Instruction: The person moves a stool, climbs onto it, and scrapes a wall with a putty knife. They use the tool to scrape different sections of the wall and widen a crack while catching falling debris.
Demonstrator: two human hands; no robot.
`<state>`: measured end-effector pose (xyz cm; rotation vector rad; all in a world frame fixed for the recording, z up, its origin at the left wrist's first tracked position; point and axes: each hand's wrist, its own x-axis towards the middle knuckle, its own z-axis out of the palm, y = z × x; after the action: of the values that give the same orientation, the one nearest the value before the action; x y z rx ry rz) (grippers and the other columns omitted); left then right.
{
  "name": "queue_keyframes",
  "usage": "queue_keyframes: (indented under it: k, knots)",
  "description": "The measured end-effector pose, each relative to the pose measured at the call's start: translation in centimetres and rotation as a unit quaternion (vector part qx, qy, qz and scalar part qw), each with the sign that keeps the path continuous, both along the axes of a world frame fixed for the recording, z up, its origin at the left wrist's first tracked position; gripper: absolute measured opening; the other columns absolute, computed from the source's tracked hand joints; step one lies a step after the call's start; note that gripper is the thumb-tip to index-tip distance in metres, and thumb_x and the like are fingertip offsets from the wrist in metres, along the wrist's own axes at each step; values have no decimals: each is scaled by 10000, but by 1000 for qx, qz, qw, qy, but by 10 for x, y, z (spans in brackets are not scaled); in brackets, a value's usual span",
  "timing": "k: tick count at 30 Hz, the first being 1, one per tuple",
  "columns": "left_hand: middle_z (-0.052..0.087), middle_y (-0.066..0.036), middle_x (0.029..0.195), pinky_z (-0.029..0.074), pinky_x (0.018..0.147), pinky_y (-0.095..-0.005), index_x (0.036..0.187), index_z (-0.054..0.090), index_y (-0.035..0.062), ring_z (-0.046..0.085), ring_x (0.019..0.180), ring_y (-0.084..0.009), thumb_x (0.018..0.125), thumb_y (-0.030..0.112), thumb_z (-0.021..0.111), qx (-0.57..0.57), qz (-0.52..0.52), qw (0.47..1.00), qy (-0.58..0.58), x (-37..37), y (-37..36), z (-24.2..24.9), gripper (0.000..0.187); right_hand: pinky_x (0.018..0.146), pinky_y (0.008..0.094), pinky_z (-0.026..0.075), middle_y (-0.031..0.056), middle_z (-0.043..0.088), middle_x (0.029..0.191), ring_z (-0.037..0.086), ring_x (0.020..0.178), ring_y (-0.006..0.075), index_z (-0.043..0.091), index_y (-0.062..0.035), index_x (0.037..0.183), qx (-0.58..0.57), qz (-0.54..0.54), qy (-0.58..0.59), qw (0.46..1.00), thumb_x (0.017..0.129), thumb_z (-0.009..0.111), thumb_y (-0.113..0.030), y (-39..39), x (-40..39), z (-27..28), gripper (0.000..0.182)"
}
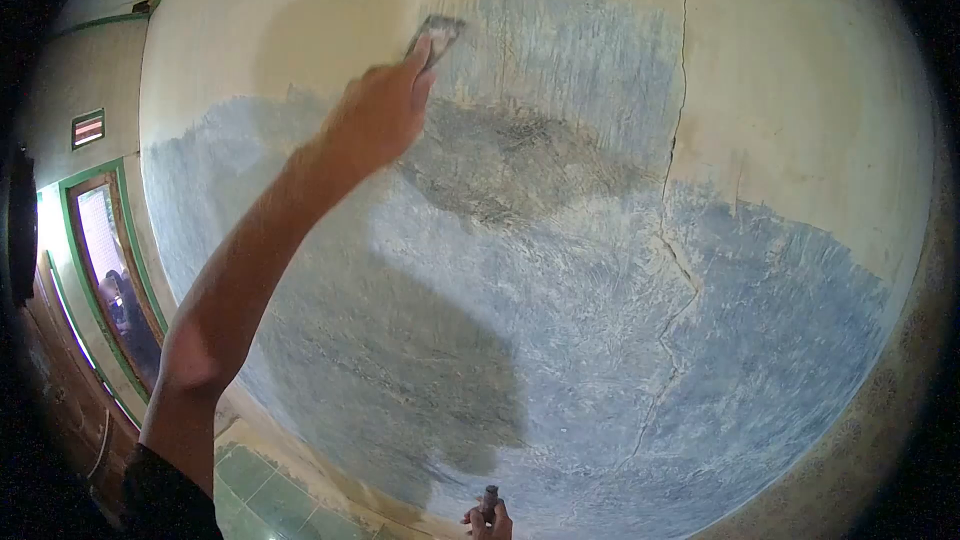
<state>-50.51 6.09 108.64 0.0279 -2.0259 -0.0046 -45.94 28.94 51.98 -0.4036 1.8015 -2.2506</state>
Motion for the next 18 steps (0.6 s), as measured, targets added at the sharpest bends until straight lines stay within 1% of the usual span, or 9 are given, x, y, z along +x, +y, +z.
queue_keyframes:
  k: [3,5,8,9,11,12,13,16,18]
  knots:
    - [653,-286,899,508,780,-524,1350,476,-18,654,844,-441,1004,187,459,9,-7,999,-44,6,9,15,403,528,263,505,35,598,767,613,660,112,541,-52,1127,-34,20,54,998,969,603,-279,-16,-15,12,283]
    - [658,-288,881,515,761,-529,1253,522,-40,656,836,-452,995,196,472,13,-45,999,-6,0,3,-15,354,538,282,483,36,580,737,561,613,107,539,-45,1124,58,24,178,982,965,615,-288,-13,-29,5,300]
    - [660,-288,853,525,755,-523,1158,552,-45,652,822,-472,991,212,486,-7,-2,999,38,-17,-8,-23,313,545,294,463,37,564,724,512,582,102,526,-33,1089,33,28,158,987,970,613,-279,-9,-24,30,287]
    - [660,-288,853,525,755,-523,1158,552,-45,652,822,-472,991,212,486,-7,-5,999,41,-17,-10,-4,313,548,290,463,37,561,723,511,582,101,521,-31,1075,7,25,131,991,970,615,-278,-10,-23,35,285]
    - [660,-290,852,526,764,-523,1146,562,-49,656,821,-473,994,218,487,21,-31,999,4,-11,2,42,317,551,282,456,35,553,721,504,582,97,522,-28,1090,-15,24,98,995,971,614,-289,-5,-18,32,301]
    - [669,-284,864,533,779,-518,1080,591,-55,669,825,-454,1000,235,482,89,28,988,-119,13,26,51,320,554,273,448,33,545,718,498,582,92,522,-25,1105,-44,26,72,996,972,614,-299,-4,-18,32,318]
    - [669,-284,864,533,779,-518,1080,591,-55,669,825,-454,1000,235,482,88,26,989,-120,10,24,36,320,554,273,448,33,545,718,498,582,92,522,-25,1105,-45,23,71,996,972,614,-299,-4,-17,33,318]
    - [684,-257,837,561,728,-480,1011,625,-63,693,763,-398,1010,256,473,-4,25,1000,1,5,16,1,353,567,270,444,30,526,719,499,601,102,522,-11,1139,-58,31,47,997,973,606,-329,3,-12,32,368]
    - [688,-249,879,566,742,-467,1022,636,-58,698,790,-377,1008,249,475,-29,65,996,-56,10,20,12,347,615,287,513,62,647,820,607,687,114,541,9,1147,69,35,68,995,937,601,-249,13,-16,36,337]
